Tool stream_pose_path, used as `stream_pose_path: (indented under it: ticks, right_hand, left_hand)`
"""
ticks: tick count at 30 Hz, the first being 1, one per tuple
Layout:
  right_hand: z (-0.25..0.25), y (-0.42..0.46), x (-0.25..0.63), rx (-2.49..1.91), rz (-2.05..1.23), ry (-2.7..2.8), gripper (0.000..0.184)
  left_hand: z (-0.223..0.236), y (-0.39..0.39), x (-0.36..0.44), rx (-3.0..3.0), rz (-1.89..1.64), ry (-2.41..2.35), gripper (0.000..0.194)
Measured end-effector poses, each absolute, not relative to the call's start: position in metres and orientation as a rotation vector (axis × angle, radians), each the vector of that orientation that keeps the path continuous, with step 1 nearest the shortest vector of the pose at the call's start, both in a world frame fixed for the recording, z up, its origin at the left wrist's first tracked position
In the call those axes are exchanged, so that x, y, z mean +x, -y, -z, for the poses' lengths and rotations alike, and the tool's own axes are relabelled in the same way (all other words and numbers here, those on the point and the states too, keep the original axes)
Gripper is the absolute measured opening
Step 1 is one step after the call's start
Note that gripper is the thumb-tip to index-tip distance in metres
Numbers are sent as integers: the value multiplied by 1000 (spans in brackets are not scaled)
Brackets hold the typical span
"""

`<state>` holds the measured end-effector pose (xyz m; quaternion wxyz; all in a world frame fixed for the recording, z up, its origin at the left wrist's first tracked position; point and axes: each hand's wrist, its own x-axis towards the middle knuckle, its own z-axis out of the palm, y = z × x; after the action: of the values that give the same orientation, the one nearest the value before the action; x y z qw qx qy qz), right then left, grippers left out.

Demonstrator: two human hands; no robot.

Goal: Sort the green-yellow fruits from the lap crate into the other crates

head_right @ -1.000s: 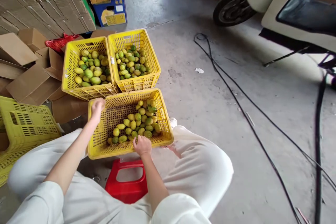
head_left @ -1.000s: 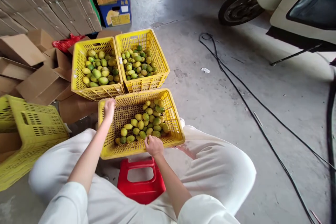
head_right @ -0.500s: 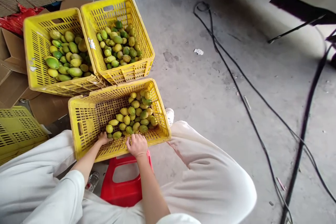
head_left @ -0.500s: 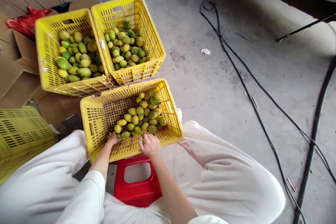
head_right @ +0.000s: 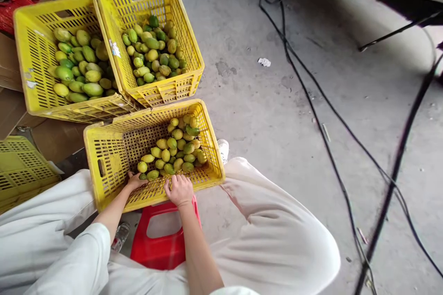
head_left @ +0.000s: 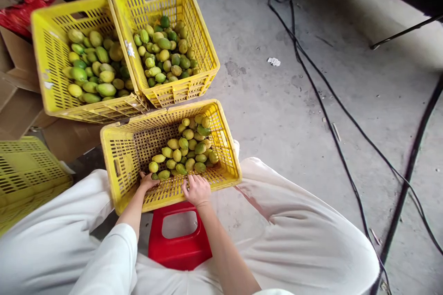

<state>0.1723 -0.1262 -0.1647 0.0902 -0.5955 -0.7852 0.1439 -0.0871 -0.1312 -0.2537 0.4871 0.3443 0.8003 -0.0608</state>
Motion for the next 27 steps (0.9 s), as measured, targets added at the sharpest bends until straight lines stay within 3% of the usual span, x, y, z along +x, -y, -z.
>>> stream_pose_path:
  ticks: [5, 11, 17, 22, 27]
  right_hand:
    - [165, 126, 172, -1737, -377, 2302, 24]
    - [162, 125, 172, -1716, -329, 2280, 24]
    - [160, 125, 173, -1709, -330, 2290, 24]
    - [160, 126, 173, -1717, -338, 2289, 24]
    - [164, 127, 172, -1717, -369, 2282, 24]
  left_hand:
    - [248, 119, -82, 779, 383, -2127, 43]
    - [239, 101, -83, 793, 415, -2274, 44]
    - [243, 73, -82, 823, 399, -2219, 69]
    - [248, 55, -78, 639, 462, -2239, 45]
    - [239, 64, -87, 586, 341, -2214, 42]
